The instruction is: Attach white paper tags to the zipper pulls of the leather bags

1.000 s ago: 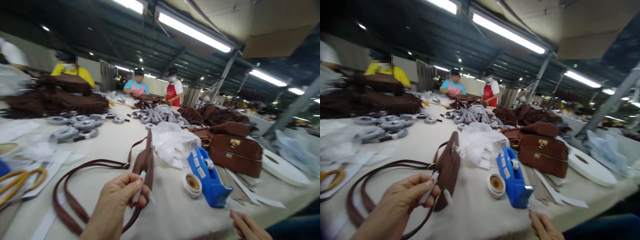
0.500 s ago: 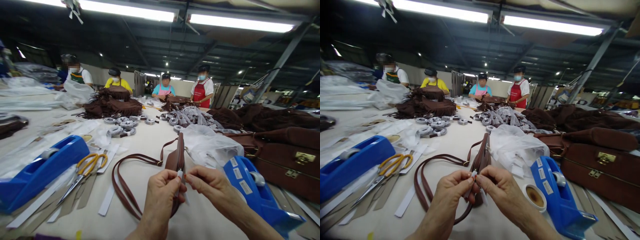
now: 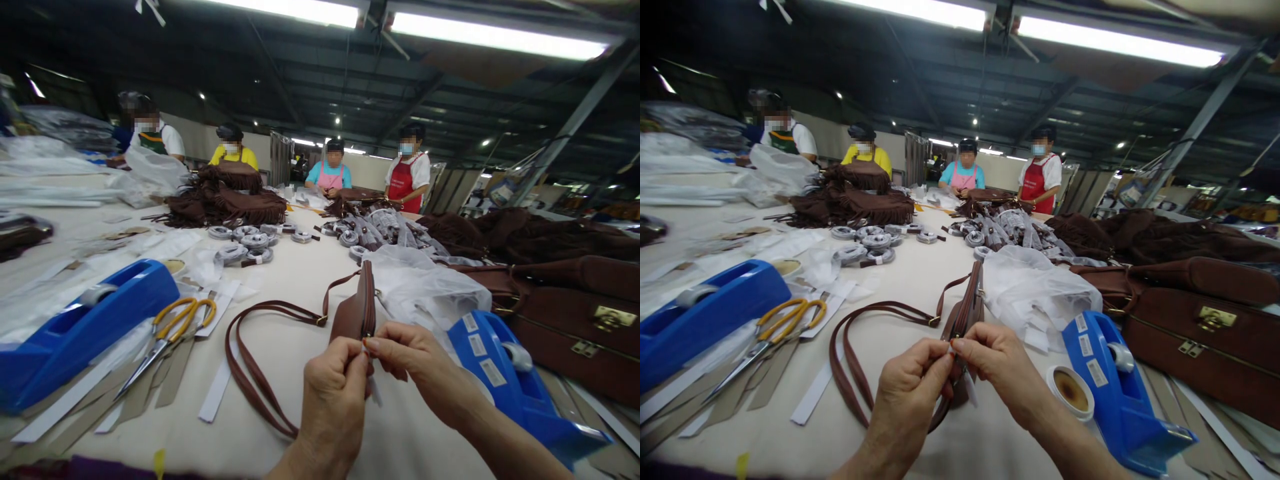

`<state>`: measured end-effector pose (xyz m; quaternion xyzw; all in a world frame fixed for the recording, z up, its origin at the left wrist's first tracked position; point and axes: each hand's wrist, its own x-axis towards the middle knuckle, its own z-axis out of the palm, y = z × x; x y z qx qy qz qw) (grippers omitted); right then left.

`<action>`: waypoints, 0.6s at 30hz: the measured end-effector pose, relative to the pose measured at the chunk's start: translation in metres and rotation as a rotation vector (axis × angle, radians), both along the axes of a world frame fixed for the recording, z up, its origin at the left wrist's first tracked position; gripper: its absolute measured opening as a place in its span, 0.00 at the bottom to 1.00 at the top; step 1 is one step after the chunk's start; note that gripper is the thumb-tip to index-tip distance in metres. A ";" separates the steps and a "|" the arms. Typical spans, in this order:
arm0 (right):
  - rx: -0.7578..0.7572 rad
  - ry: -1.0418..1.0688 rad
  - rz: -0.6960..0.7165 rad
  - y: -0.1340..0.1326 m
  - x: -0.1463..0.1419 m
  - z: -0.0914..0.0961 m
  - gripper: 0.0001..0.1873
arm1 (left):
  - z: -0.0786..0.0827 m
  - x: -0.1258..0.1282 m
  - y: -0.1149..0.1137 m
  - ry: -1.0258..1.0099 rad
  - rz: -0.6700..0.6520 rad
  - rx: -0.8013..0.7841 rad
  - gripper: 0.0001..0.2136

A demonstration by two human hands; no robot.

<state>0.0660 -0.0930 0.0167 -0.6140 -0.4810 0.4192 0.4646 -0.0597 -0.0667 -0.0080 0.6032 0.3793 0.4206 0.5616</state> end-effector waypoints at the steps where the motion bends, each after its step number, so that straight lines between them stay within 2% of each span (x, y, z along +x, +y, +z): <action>1: -0.024 0.025 -0.008 0.001 -0.001 0.001 0.14 | -0.001 0.000 -0.001 0.034 0.020 0.051 0.07; 4: -0.085 0.057 -0.029 0.003 -0.003 0.004 0.15 | -0.003 -0.001 -0.004 0.080 0.116 0.178 0.02; 7: -0.104 0.080 -0.034 0.004 -0.004 0.007 0.15 | -0.006 -0.004 -0.005 0.111 0.170 0.312 0.10; 10: -0.107 0.109 -0.030 0.005 -0.005 0.008 0.15 | -0.005 -0.006 -0.005 0.212 0.108 0.487 0.09; 11: -0.108 0.120 -0.028 0.005 -0.005 0.008 0.14 | -0.003 -0.006 -0.004 0.238 0.088 0.503 0.09; 13: -0.110 0.141 -0.018 0.005 -0.004 0.006 0.14 | 0.004 -0.006 -0.002 0.261 0.027 0.404 0.09; 18: -0.083 0.191 0.092 0.002 0.006 0.002 0.13 | 0.028 -0.006 0.010 0.094 -0.203 -0.254 0.05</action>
